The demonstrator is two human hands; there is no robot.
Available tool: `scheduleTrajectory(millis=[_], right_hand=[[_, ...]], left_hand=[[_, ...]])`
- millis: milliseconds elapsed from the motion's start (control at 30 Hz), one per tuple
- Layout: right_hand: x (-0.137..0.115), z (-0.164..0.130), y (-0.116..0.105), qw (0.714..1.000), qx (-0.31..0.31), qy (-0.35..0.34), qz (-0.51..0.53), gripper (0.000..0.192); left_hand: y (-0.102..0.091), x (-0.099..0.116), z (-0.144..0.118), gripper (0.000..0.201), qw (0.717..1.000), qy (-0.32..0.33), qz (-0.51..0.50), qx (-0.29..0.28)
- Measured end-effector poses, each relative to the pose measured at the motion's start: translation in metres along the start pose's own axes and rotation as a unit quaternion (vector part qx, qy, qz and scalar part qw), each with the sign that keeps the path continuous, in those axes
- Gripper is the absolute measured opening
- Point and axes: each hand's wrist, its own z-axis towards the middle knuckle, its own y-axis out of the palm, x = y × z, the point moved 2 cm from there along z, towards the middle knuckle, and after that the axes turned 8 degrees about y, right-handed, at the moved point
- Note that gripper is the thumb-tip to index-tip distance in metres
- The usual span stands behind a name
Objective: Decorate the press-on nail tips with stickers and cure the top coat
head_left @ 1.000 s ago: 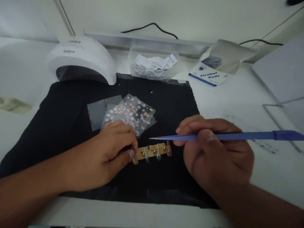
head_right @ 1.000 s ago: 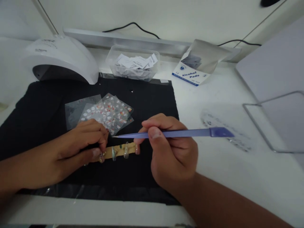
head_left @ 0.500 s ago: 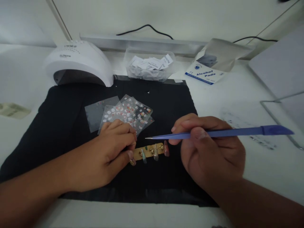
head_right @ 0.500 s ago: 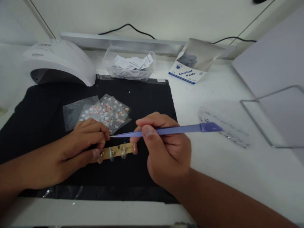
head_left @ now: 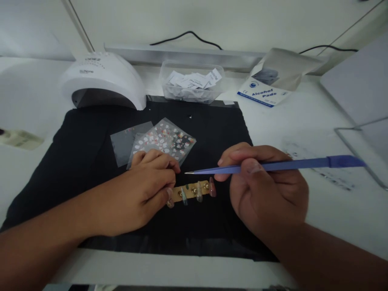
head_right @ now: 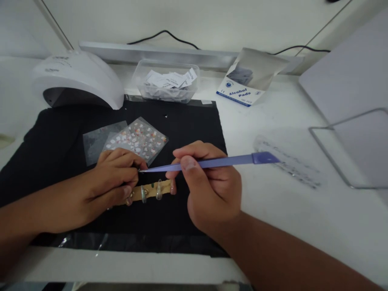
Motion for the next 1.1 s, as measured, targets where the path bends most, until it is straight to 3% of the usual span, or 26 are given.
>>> scheduleTrajectory(millis=[633, 1100], right_hand=[[0.0008, 0.0014, 0.0007, 1.000, -0.010, -0.013, 0.019, 0.010], [0.0004, 0.0007, 0.0009, 1.000, -0.008, -0.013, 0.022, 0.008]], left_hand=[[-0.0027, -0.0017, -0.0005, 0.024, 0.999, 0.008, -0.023, -0.028], [-0.0037, -0.0051, -0.0035, 0.019, 1.000, 0.013, -0.025, 0.007]])
